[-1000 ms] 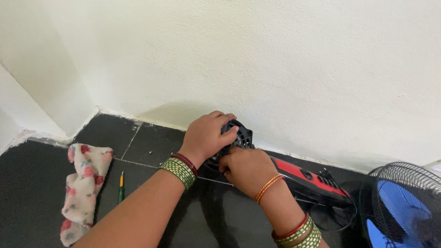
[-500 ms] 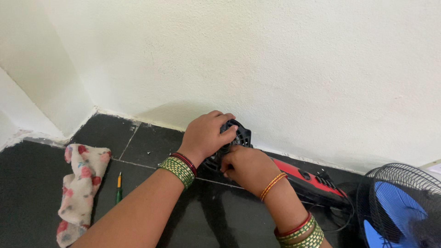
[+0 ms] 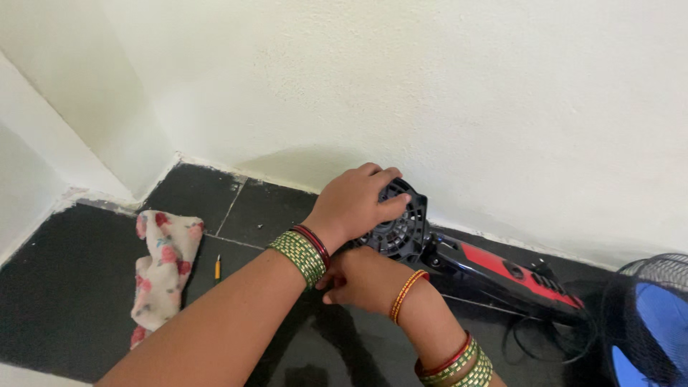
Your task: The person assembles a small electric fan by attaching the front grille to the fan housing using a screwdriver. They align the grille, insert screws, and tighten them to secure the component.
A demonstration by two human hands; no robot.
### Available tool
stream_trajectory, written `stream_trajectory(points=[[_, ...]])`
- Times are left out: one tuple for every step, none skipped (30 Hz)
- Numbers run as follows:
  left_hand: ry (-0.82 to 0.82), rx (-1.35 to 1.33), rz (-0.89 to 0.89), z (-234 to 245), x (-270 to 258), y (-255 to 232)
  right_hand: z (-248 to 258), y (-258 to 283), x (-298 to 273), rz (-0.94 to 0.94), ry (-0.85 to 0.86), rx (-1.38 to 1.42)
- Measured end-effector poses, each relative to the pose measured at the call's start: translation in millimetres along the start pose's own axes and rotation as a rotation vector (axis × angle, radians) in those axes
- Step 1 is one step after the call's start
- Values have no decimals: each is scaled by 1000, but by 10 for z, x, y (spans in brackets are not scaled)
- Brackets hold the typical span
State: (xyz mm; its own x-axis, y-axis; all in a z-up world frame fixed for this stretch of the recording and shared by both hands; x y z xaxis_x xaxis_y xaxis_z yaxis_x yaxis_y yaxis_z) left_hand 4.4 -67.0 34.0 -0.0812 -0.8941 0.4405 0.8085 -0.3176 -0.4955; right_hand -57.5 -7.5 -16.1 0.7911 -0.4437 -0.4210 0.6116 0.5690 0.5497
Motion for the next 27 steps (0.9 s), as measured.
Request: stream_trajectory(points=[[-4,2,-23,16,-34,-19,-60,4,66,-28,6,-8],[-5,1,-45,22,-68,-39,-113,-4,137,-58,14,-13],[-6,1,-67,27,-92,-57,-169,-29,206,-88,22,-19],[-12,12,-78,32,-116,-71,-216,19,274,0,-11,-45],[-19,23,-89,35,-137,-86,-272,61,352,88,-46,-71],[-21,33,-100,36,-156,-95,-336,100,428,174,-80,-92],[-6,29,-97,27,-161,-87,-406,101,510,207,-103,-100],[6,24,-99,19,-149,-80,-467,100,584,239,-130,-112],[18,19,-100,9,-138,-70,-524,101,639,270,-156,-124],[18,30,-113,6,-118,-70,-576,81,697,259,-162,-119],[18,41,-127,4,-100,-68,-613,67,750,249,-165,-122],[18,53,-140,4,-85,-66,-658,81,805,249,-168,-117],[29,45,-135,-3,-70,-53,-703,98,856,245,-171,-120],[38,38,-130,-7,-48,-42,-740,116,904,244,-171,-122],[47,31,-125,-12,-31,-35,-774,142,965,242,-170,-130],[48,30,-115,-12,-11,-32,-801,157,1018,237,-170,-135],[48,29,-106,-15,6,-32,-834,178,1079,234,-171,-139],[48,27,-93,-23,12,-31,-874,190,1131,234,-165,-142],[51,29,-92,-29,27,-30,-928,198,1174,230,-164,-145],[51,31,-89,-36,49,-23,-984,197,1218,226,-164,-152],[52,33,-86,-46,54,-16,-1040,190,1261,226,-163,-158],[40,31,-87,-51,54,-14,-1094,180,1308,221,-170,-166],[28,29,-88,-57,50,-12,-1143,156,1339,217,-181,-176],[17,29,-88,-58,46,-3,-1200,162,1381,219,-194,-179],[12,26,-92,-64,46,-2,-1254,171,1421,219,-205,-178],[7,24,-96,-66,46,1,-1294,183,1459,221,-218,-178],[1,23,-99,-66,45,4,-1339,213,1492,227,-232,-177]])
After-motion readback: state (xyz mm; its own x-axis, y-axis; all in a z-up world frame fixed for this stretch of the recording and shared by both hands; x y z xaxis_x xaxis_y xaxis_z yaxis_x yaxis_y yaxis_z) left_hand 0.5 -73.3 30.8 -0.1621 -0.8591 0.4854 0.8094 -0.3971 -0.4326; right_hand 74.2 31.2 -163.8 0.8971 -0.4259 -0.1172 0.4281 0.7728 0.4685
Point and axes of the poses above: each hand's wrist, its own x-axis towards the middle knuckle, its own z-axis out of the back of the hand, y = z × x, the point moved 7 cm from there along x, towards the middle knuckle, and after that the axes turned 5 degrees about -z, right-handed, at the moved point
